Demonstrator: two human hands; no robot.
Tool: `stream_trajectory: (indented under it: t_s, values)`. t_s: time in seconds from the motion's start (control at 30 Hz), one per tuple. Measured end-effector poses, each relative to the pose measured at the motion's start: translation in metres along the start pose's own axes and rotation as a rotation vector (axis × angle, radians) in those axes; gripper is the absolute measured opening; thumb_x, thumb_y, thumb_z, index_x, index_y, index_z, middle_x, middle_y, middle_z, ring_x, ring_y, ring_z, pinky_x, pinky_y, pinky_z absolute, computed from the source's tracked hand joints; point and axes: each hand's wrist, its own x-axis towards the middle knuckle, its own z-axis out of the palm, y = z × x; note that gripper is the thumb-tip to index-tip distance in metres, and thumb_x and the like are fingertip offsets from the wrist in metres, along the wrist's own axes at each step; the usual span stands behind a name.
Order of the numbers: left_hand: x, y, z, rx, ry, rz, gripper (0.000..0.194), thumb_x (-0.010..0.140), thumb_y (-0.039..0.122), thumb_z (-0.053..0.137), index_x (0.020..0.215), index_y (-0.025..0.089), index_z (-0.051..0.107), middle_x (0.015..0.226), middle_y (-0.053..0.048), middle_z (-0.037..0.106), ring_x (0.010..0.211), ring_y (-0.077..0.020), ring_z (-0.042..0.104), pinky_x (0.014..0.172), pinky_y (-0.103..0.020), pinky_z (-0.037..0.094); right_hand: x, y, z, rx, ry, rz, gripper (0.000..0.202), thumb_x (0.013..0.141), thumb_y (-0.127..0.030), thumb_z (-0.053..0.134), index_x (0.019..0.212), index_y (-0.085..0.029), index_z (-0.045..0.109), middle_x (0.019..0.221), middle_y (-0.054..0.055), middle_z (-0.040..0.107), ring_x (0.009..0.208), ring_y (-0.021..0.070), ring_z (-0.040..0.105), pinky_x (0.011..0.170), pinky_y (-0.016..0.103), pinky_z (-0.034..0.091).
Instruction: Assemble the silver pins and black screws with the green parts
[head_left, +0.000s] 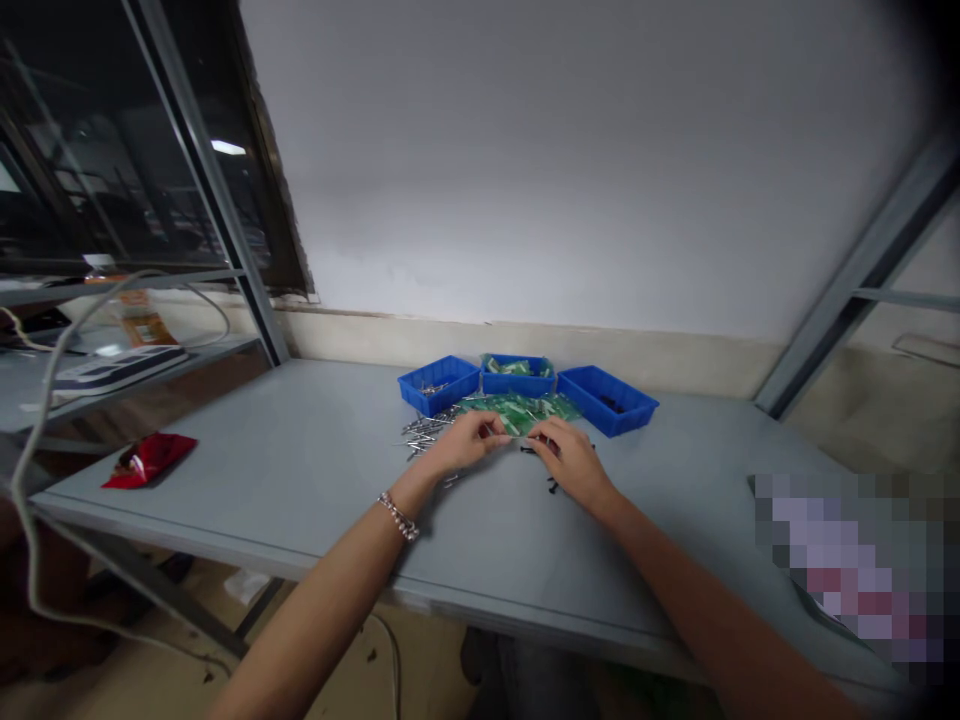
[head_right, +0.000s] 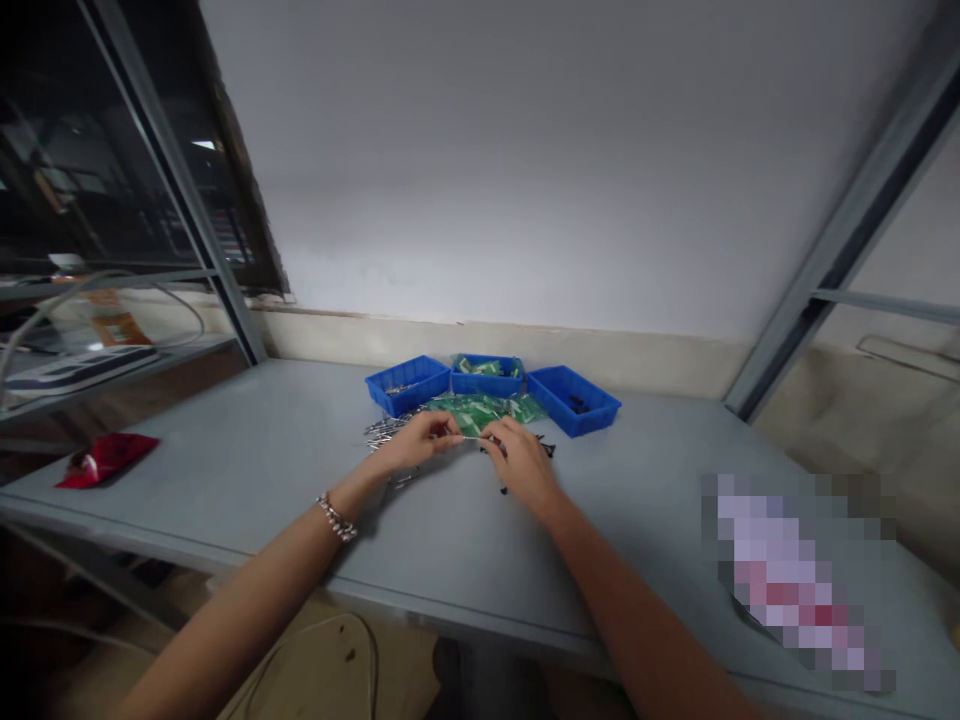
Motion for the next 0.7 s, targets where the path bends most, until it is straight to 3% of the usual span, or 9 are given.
stream_trajectory:
  t_s: [0.1, 0.27, 0.4, 0.57, 0.7]
  values:
    - [0.0001, -0.0005, -0.0006, -0.011, -0.052, 0.023, 0.017, 0.075, 0.029, 0.056, 0.070, 0.013, 0.055, 0.067, -0.002, 0.055, 0.062, -0.0110, 0.045, 0.058, -0.024, 0.035, 0.0001, -0.0018, -0.0016, 0.008, 0.009, -0.008, 0.014, 0.082, -0.023, 0.047, 0.073, -0.019, 0.057, 0.070, 0.001, 0.052, 0.065, 0.0145, 0.050, 0.061, 0.026, 0.038]
    - [0.0001, 0.0021, -0.0029, 0.008, -0.013, 0.022, 0.018, 0.074, 0.029, 0.056, 0.068, 0.013, 0.055, 0.067, -0.003, 0.055, 0.061, -0.0109, 0.044, 0.058, -0.024, 0.035, -0.0001, -0.0066, -0.0043, 0.013, -0.011, -0.026, 0.016, 0.084, -0.023, 0.045, 0.072, -0.019, 0.056, 0.069, 0.001, 0.051, 0.066, 0.0146, 0.050, 0.060, 0.025, 0.037]
    - [-0.0012, 0.0050, -0.0032, 0.015, -0.104, 0.011, 0.017, 0.074, 0.028, 0.056, 0.070, 0.012, 0.056, 0.066, -0.002, 0.055, 0.061, -0.0107, 0.044, 0.057, -0.024, 0.035, -0.0003, -0.0076, -0.0043, 0.016, -0.003, -0.024, 0.014, 0.083, -0.022, 0.045, 0.076, -0.019, 0.056, 0.069, 0.001, 0.051, 0.065, 0.0143, 0.049, 0.061, 0.025, 0.037]
    - [-0.0013, 0.0054, -0.0041, 0.018, -0.030, 0.019, 0.017, 0.075, 0.028, 0.057, 0.069, 0.012, 0.056, 0.067, -0.003, 0.056, 0.059, -0.0105, 0.044, 0.057, -0.024, 0.035, -0.0005, -0.0069, -0.0040, 0.023, -0.004, -0.029, 0.014, 0.083, -0.022, 0.044, 0.075, -0.019, 0.055, 0.068, 0.001, 0.050, 0.064, 0.0143, 0.048, 0.059, 0.025, 0.036]
    - [-0.0008, 0.0053, -0.0043, 0.039, -0.055, 0.031, 0.017, 0.075, 0.028, 0.057, 0.069, 0.012, 0.056, 0.067, -0.002, 0.056, 0.060, -0.0109, 0.045, 0.057, -0.024, 0.035, -0.0010, -0.0073, -0.0042, 0.036, -0.016, -0.025, 0.013, 0.083, -0.021, 0.043, 0.076, -0.019, 0.054, 0.069, 0.001, 0.050, 0.066, 0.0143, 0.048, 0.060, 0.025, 0.037]
